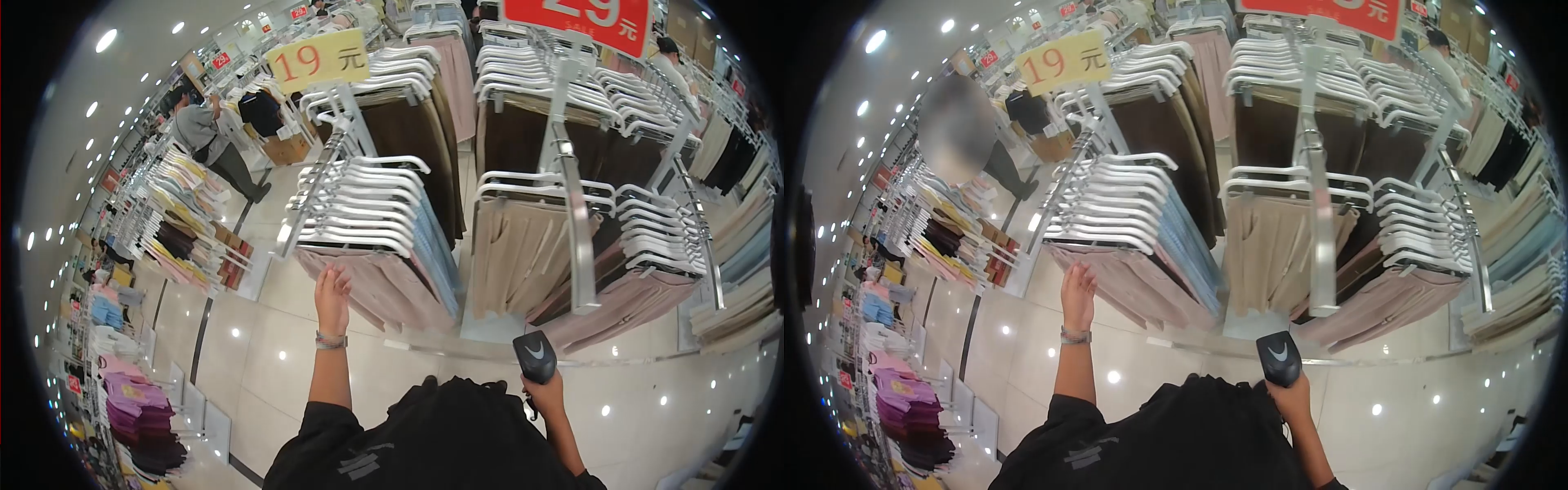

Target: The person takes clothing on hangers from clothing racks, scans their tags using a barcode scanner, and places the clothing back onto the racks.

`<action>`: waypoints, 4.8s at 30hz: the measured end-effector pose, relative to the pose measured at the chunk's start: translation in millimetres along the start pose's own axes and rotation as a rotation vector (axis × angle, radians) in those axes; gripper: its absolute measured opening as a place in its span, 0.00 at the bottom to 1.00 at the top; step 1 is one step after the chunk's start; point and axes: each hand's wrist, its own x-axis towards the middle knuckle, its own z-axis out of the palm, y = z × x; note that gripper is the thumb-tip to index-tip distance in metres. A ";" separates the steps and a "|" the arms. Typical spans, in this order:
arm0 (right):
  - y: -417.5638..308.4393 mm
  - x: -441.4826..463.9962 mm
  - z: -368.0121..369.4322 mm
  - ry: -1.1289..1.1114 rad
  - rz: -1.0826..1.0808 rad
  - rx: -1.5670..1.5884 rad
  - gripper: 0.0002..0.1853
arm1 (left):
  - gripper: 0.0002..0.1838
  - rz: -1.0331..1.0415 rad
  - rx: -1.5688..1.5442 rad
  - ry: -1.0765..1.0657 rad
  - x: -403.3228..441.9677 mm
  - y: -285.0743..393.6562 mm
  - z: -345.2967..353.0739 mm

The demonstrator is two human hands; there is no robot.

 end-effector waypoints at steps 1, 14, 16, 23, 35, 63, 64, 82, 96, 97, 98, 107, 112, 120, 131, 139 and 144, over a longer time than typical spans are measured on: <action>-4.7 -6.8 18.7 -0.001 -0.049 -0.010 0.13 | 0.19 -0.007 -0.006 0.004 7.9 5.1 -2.1; -26.9 -67.0 161.2 -0.041 -0.232 -0.285 0.27 | 0.22 -0.188 -0.253 -0.377 69.2 42.6 -20.4; -21.5 -72.3 161.7 -0.034 -0.233 -0.307 0.27 | 0.21 -0.180 -0.263 -0.387 74.0 35.4 -24.5; -24.4 -82.3 158.2 0.007 -0.179 -0.282 0.26 | 0.20 -0.102 -0.194 -0.337 39.2 57.4 -10.1; 8.3 -97.5 100.0 0.124 -0.157 -0.142 0.20 | 0.23 -0.075 0.010 -0.439 -57.6 54.0 10.9; 53.0 -175.8 16.7 -0.125 -0.144 -0.001 0.26 | 0.29 -0.055 0.024 -0.710 -238.6 66.7 19.5; 46.5 -179.2 16.7 -0.153 -0.147 0.007 0.26 | 0.32 -0.062 -0.169 -0.711 -241.3 64.9 19.9; -72.4 -220.7 118.1 -0.577 -0.490 -0.447 0.26 | 0.26 -0.216 -0.709 -0.524 -228.0 110.8 -54.5; -105.2 -256.4 221.0 -0.580 -0.381 -0.658 0.20 | 0.25 -0.359 -0.545 -0.628 -195.4 115.4 -148.2; -103.2 -258.7 225.5 -0.575 -0.389 -0.655 0.23 | 0.25 -0.365 -0.545 -0.633 -195.4 117.4 -150.2; -101.2 -260.0 227.7 -0.571 -0.397 -0.651 0.25 | 0.26 -0.377 -0.563 -0.624 -196.8 118.9 -149.1; -94.3 -271.1 232.3 -0.522 -0.355 -0.648 0.23 | 0.25 -0.628 -0.638 -0.648 -190.3 115.4 -155.0; -70.8 -265.3 218.9 -0.445 -0.321 -0.548 0.22 | 0.27 -0.643 -0.346 -0.676 -184.8 121.1 -129.3; -26.3 -237.7 151.2 -0.273 -0.248 -0.343 0.28 | 0.21 -0.290 0.029 -0.667 -178.9 66.4 -93.9; 15.1 -154.4 -24.9 -0.056 -0.150 -0.122 0.28 | 0.14 -0.277 0.349 -0.544 -177.4 -20.5 42.5; 36.0 -113.8 -104.8 0.028 -0.093 -0.102 0.25 | 0.11 -0.364 0.115 -0.327 -185.9 -70.7 109.7; 46.2 -103.0 -121.1 0.081 -0.079 -0.029 0.23 | 0.11 -0.418 0.011 -0.342 -180.3 -97.0 152.7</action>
